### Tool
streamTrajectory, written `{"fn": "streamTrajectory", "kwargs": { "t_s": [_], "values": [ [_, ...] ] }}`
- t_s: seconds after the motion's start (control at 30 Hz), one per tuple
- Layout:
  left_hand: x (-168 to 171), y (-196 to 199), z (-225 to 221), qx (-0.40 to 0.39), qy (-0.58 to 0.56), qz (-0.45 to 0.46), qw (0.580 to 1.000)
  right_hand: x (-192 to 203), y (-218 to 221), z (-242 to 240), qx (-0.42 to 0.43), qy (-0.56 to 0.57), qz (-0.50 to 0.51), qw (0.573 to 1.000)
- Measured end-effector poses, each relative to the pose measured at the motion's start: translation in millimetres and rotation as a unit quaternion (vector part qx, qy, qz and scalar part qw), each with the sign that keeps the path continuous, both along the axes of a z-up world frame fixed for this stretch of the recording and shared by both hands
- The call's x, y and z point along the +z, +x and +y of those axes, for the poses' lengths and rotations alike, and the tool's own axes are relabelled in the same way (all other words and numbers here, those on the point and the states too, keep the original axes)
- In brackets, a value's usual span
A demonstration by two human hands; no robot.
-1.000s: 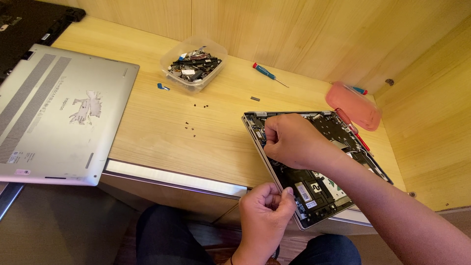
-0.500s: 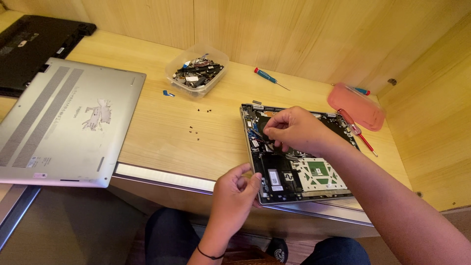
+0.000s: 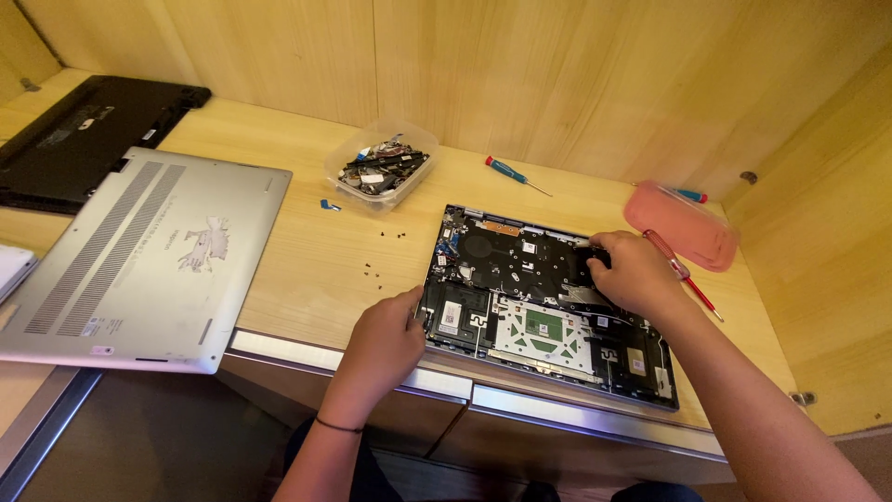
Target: Repairing the internal components of a laptop by connecting ribbon cables and fastening screws with a screwdriver.
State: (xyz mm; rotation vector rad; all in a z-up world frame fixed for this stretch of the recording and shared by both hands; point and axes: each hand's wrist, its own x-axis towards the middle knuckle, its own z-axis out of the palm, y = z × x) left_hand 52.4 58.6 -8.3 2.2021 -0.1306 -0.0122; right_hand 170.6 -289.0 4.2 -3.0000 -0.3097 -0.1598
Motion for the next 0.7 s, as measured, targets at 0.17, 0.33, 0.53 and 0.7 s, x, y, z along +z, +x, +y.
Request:
{"fn": "streamTrajectory", "kwargs": {
  "t_s": [0.17,0.33,0.53,0.7],
  "values": [
    [11,18,5,-0.008,0.07,0.01,0.997,-2,-1,-10,0.025,-0.037,-0.008,0.999],
    [15,19,7,-0.005,0.086,0.024,0.996,-3,-15,-15,0.045,-0.033,-0.045,0.997],
    [-3,-24,6,0.083,-0.092,0.14,0.982,-10,-17,-48,0.005,0.195,-0.076,0.978],
    [-46,-95,-11,0.263,-0.375,0.105,0.883,-26,-11,-80,-0.064,0.236,-0.052,0.968]
  ]
}}
